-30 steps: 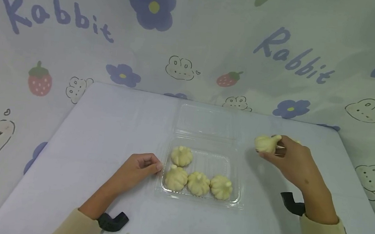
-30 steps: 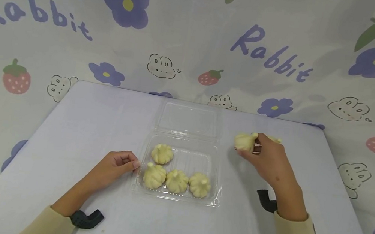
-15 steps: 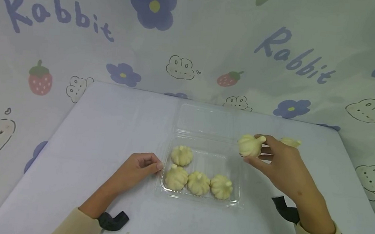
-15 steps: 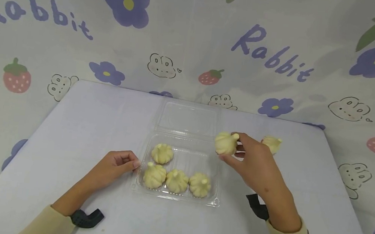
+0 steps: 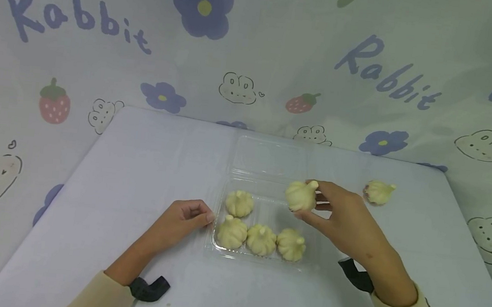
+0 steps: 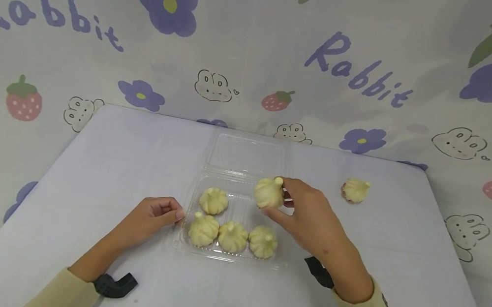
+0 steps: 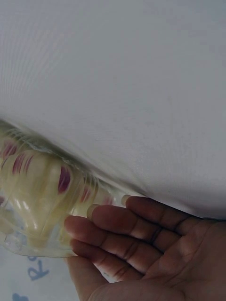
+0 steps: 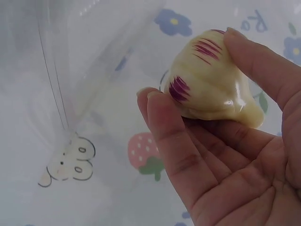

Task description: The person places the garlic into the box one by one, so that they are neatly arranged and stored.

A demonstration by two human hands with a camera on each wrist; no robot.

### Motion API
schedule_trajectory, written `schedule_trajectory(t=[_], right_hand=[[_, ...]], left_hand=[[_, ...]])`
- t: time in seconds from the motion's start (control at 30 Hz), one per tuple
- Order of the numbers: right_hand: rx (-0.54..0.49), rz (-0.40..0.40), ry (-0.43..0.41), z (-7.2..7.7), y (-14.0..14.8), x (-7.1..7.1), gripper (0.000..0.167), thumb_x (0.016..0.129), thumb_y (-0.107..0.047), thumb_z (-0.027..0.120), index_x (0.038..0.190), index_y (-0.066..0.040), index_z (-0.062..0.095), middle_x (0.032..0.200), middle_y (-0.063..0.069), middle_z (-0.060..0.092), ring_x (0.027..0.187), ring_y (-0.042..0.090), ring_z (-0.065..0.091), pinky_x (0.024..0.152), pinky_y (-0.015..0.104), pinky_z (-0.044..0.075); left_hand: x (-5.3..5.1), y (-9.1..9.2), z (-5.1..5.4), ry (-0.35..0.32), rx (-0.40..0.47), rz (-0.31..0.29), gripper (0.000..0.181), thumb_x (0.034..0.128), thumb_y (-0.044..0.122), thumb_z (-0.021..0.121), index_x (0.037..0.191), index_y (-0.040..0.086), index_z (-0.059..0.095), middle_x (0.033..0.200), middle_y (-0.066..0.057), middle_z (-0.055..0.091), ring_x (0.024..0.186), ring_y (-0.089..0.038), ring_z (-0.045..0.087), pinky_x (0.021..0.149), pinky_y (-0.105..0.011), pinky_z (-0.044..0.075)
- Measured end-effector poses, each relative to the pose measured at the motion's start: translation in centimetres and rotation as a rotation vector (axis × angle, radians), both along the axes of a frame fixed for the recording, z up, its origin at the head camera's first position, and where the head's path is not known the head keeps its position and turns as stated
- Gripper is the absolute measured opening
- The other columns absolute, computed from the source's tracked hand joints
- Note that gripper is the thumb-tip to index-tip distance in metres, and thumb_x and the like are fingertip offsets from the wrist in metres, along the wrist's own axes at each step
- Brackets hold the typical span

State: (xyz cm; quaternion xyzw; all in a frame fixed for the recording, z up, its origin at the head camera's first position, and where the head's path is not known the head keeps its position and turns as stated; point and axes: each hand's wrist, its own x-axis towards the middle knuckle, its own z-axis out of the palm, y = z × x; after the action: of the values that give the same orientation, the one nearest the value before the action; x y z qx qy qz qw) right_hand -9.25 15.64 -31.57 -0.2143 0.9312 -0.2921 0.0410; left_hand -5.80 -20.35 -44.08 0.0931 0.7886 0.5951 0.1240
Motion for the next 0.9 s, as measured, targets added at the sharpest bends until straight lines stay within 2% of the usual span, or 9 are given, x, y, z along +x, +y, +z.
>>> schedule_trajectory(t=[0.43,0.9], right_hand=[[0.054,0.066,-0.072,-2.4,-2.3,-0.5,0.052,0.092,-0.029,0.084,0.133,-0.006,0.063,0.123,0.005,0.069,0.106,0.024,0.071,0.088,0.042,0.058],[0.145,0.135,-0.092,-3.7,-3.6,-1.1,0.054,0.092,-0.026,0.084,0.134,0.0,0.062,0.117,0.006,0.07,0.1,0.021,0.067,0.085,0.039,0.056]], left_hand=[[-0.1,0.0,-0.2,0.013,0.026,-0.018,0.016,0.1036,0.018,0.067,0.096,0.006,0.074,0.088,-0.004,0.072,0.087,-0.022,0.066,0.08,-0.028,0.052],[-0.1,-0.1,-0.2,0.011,0.021,-0.012,0.016,0.1035,0.019,0.068,0.096,0.006,0.074,0.088,-0.004,0.072,0.087,-0.021,0.067,0.08,-0.028,0.053]])
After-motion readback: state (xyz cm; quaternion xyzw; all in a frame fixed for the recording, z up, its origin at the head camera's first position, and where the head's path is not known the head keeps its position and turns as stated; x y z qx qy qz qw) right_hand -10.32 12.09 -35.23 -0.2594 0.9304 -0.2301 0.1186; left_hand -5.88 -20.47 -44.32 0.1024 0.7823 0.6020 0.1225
